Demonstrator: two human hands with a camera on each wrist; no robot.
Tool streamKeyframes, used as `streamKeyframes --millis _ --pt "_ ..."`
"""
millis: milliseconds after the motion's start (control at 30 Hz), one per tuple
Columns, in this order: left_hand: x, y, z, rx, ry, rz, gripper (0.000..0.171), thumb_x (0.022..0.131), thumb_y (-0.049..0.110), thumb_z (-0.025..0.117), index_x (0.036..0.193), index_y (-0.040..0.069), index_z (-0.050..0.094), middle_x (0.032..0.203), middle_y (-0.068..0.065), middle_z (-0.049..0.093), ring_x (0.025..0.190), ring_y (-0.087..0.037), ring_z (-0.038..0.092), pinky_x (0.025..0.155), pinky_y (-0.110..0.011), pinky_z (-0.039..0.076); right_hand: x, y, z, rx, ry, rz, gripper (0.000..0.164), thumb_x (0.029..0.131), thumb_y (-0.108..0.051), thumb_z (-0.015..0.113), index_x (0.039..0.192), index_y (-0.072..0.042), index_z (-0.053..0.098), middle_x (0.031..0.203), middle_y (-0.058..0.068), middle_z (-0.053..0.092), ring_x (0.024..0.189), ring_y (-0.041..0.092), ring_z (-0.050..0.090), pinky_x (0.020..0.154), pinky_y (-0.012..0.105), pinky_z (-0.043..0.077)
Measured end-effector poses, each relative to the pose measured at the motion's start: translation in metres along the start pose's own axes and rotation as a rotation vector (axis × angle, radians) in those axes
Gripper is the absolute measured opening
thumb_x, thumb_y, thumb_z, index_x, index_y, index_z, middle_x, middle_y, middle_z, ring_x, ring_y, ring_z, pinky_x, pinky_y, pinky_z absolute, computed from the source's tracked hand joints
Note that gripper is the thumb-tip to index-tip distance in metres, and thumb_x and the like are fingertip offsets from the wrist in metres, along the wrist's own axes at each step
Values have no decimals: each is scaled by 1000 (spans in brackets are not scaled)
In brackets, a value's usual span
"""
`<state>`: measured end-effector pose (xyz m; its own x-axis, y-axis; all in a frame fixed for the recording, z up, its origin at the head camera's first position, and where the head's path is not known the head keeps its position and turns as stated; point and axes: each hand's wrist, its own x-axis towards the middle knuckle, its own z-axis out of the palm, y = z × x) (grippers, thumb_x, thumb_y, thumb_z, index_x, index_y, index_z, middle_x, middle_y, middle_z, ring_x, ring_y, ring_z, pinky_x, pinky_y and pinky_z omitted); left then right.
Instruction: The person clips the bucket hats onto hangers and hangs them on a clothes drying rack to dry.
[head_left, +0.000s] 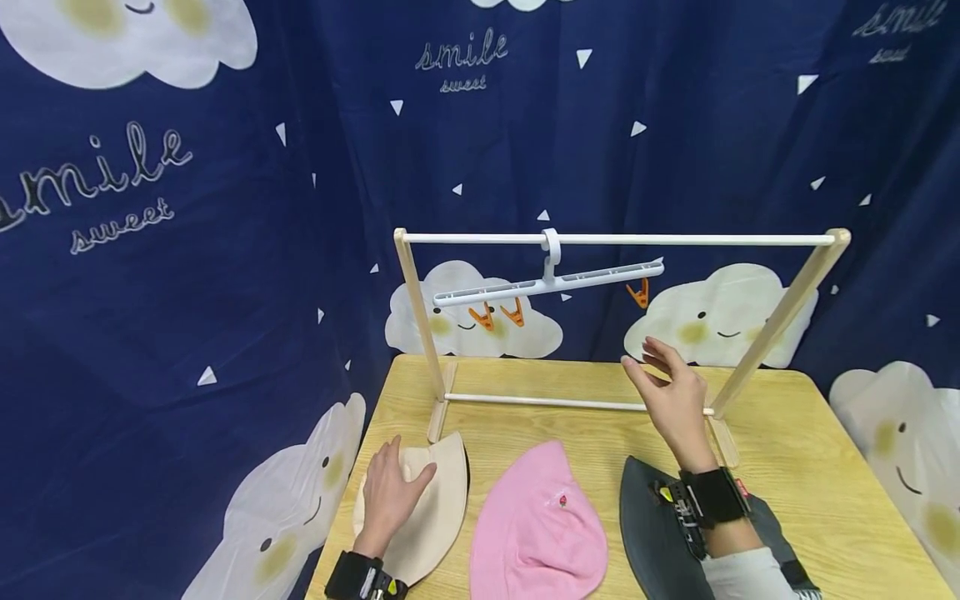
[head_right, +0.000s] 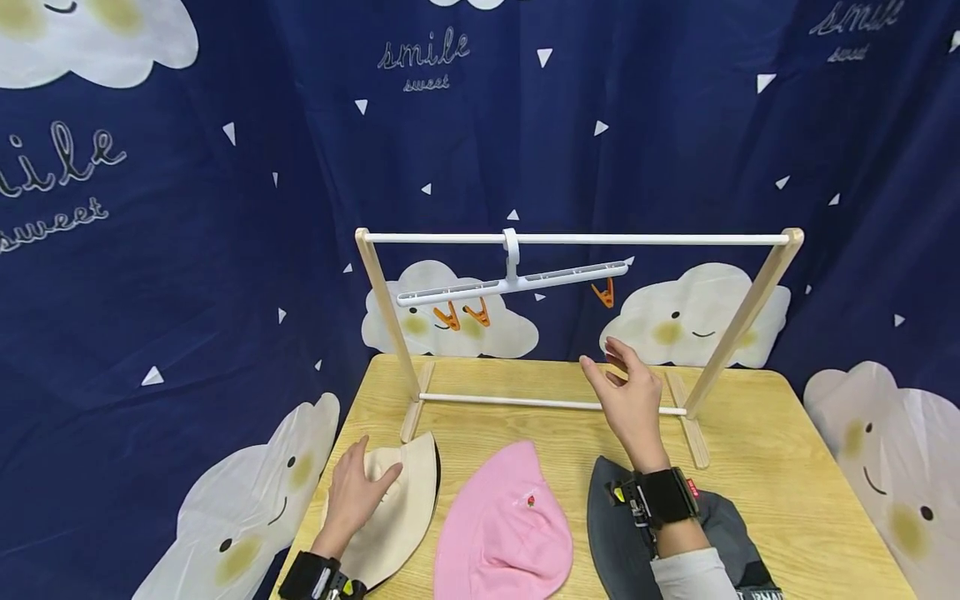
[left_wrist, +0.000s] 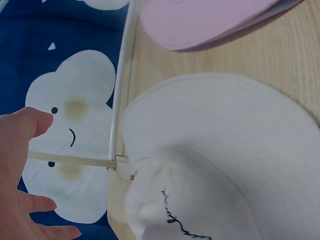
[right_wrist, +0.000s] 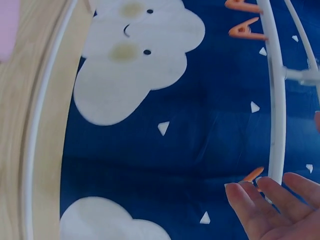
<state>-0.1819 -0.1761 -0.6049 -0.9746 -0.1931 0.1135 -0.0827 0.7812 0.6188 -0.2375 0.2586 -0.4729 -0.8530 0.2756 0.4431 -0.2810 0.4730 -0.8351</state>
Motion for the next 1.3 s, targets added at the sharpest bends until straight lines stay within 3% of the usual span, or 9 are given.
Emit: streamKeyframes --millis 167,433,867,1133,1300 --pt "0 -4 4 -17 26 -13 90 87 48 79 153 -2 44 149 -35 47 136 -56 46 103 -70 41 8 -15 15 37 -12 -43 55 95 -26 80 143 -8 62 135 13 69 122 34 67 89 13 52" --pt "-4 -15 5 -38 19 -78 90 87 47 79 153 -3 44 151 -35 46 140 -55 42 109 -69 37 17 -46 43 98 -80 -106 54 92 -23 83 140 -8 65 133 15 70 122 33 68 95 42 57" --pt "-18 -31 13 -17 56 -117 89 85 44 81 150 -5 45 148 -35 48 138 -54 44 109 -67 38 13 -69 86 152 -173 -131 56 91 -26 84 140 -9 64 135 14 69 122 32 68 95 49 57" --pt "-26 -34 16 32 97 -112 88 84 44 81 149 -4 46 147 -34 48 136 -53 45 105 -68 40 14 -81 110 127 -210 -124 58 91 -31 84 141 -10 64 136 12 69 121 29 69 95 45 58" --pt "-31 -39 17 55 109 -113 88 83 43 82 149 -5 47 146 -35 48 135 -54 46 103 -69 40 12 -84 123 130 -227 -108 61 90 -29 84 141 -3 63 137 20 67 123 33 69 96 50 57"
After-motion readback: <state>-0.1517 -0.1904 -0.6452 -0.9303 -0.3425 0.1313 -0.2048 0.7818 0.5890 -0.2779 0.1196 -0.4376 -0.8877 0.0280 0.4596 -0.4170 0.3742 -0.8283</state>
